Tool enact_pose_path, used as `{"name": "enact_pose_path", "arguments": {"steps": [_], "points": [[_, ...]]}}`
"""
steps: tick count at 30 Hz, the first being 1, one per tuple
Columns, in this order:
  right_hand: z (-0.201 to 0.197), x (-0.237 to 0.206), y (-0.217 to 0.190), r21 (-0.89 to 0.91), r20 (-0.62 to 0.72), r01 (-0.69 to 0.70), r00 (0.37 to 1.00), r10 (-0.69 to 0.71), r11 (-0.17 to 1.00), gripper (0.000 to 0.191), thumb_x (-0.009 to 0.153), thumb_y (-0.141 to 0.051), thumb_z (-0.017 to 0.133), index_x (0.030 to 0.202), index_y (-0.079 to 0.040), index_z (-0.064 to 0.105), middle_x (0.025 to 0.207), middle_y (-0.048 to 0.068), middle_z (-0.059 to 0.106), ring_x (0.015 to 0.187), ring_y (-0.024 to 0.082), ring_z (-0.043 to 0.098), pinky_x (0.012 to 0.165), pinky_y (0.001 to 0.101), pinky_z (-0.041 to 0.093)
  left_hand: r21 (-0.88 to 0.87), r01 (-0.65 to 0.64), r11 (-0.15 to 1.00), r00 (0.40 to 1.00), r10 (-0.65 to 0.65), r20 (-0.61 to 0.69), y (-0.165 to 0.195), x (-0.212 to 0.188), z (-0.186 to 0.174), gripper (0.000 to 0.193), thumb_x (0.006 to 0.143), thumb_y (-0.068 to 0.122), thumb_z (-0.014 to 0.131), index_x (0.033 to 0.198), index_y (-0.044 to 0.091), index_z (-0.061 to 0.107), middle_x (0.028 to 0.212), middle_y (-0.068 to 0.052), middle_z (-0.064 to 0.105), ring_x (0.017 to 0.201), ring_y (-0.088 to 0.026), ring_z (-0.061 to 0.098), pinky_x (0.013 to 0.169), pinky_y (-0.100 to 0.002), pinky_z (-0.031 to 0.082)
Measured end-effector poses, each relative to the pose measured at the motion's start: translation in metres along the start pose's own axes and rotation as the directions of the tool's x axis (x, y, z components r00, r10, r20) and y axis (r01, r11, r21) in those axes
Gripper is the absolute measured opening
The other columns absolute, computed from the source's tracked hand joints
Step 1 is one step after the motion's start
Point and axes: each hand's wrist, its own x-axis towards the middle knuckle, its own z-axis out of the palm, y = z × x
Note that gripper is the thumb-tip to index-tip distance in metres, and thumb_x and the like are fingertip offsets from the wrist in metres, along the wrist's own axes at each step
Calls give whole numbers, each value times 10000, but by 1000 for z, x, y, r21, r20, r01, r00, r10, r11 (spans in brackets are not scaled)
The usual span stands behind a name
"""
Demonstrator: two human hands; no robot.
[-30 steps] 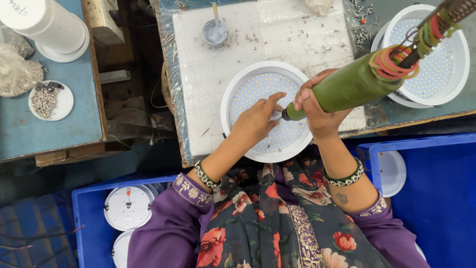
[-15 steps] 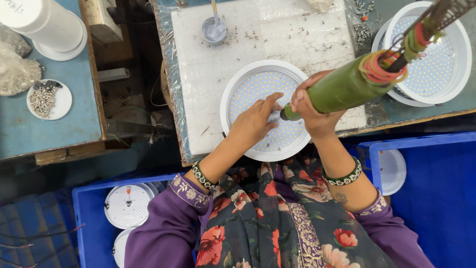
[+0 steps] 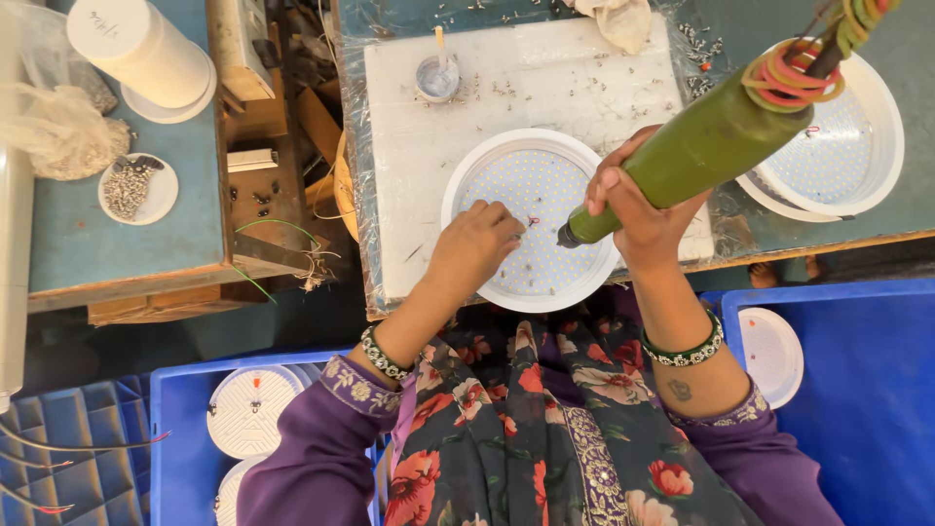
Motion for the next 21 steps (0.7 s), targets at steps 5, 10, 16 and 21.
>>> {"name": "enact_pose_path", "arguments": {"steps": [5, 10, 16, 21], "points": [[8, -5, -7, 29, -20, -56, 998, 56, 998, 196, 976, 43, 681, 1089, 31, 521, 781, 113, 585, 598, 182, 600, 567, 308, 524, 192, -68, 979, 998, 68, 4, -1, 4, 9, 122, 863, 165, 738, 929, 96, 663, 935, -51, 603, 950, -248, 610, 771, -391, 512], [7, -7, -15, 54, -26, -48, 998, 49, 997, 224, 957, 43, 692, 1101, 32, 521, 773, 136, 600, 596, 194, 603, 575, 309, 519, 169, -113, 979, 994, 111, 20, -2, 13, 2, 149, 832, 127, 752, 898, 59, 637, 921, -85, 610, 928, -278, 608, 779, -400, 522], [6, -4, -21, 162, -6, -65, 998, 67, 985, 265, 963, 24, 690, 1132, 37, 487, 770, 138, 585, 607, 197, 588, 589, 310, 517, -605, 376, 702, 925, -317, 208, 17, 7, 1, 132, 897, 103, 745, 976, 31, 668, 944, -71, 722, 829, -165, 721, 749, -302, 593], [2, 1, -27, 140, 11, -22, 1000, 21, 990, 247, 993, 21, 670, 1130, 36, 465, 747, 134, 558, 574, 190, 553, 573, 310, 509, -752, 409, 517, 905, -337, 261, 21, 5, 8, 362, 937, 102, 718, 1254, 44, 552, 969, -57, 754, 906, -116, 715, 789, -286, 591]]}}
